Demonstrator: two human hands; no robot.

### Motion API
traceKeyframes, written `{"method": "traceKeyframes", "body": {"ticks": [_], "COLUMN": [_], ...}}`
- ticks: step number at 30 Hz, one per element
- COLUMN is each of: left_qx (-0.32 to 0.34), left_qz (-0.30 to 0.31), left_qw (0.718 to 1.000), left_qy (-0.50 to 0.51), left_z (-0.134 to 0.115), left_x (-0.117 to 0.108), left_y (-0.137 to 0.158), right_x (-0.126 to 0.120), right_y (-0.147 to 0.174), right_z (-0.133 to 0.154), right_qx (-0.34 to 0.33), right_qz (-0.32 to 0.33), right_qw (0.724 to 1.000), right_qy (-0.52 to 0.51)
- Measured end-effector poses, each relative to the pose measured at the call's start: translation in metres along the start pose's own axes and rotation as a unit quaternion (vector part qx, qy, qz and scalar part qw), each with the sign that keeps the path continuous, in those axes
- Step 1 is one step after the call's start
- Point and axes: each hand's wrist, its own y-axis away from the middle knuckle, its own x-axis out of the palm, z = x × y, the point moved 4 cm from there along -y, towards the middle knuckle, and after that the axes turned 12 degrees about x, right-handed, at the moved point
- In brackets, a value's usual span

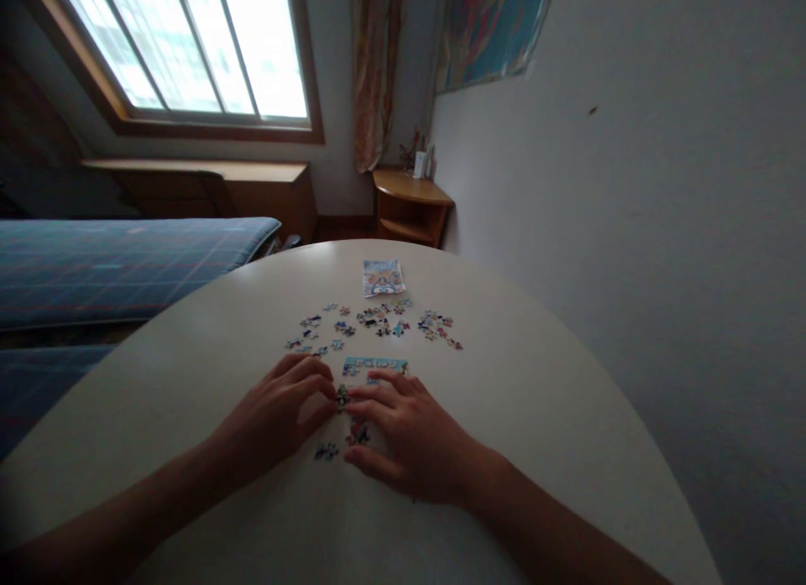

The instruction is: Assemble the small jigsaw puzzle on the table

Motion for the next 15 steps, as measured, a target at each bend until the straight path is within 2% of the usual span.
{"method": "traceKeyframes", "body": {"ticks": [15], "left_qx": [-0.011], "left_qz": [0.008], "left_qw": [1.0], "left_qy": [0.011], "left_z": [-0.0008], "left_x": [0.0011], "left_y": [-0.001], "right_x": [0.0001], "right_y": [-0.0005], "right_z": [-0.0001], "right_qx": [0.001], "right_qz": [0.005], "right_qw": [1.0], "right_qy": [-0.005]}}
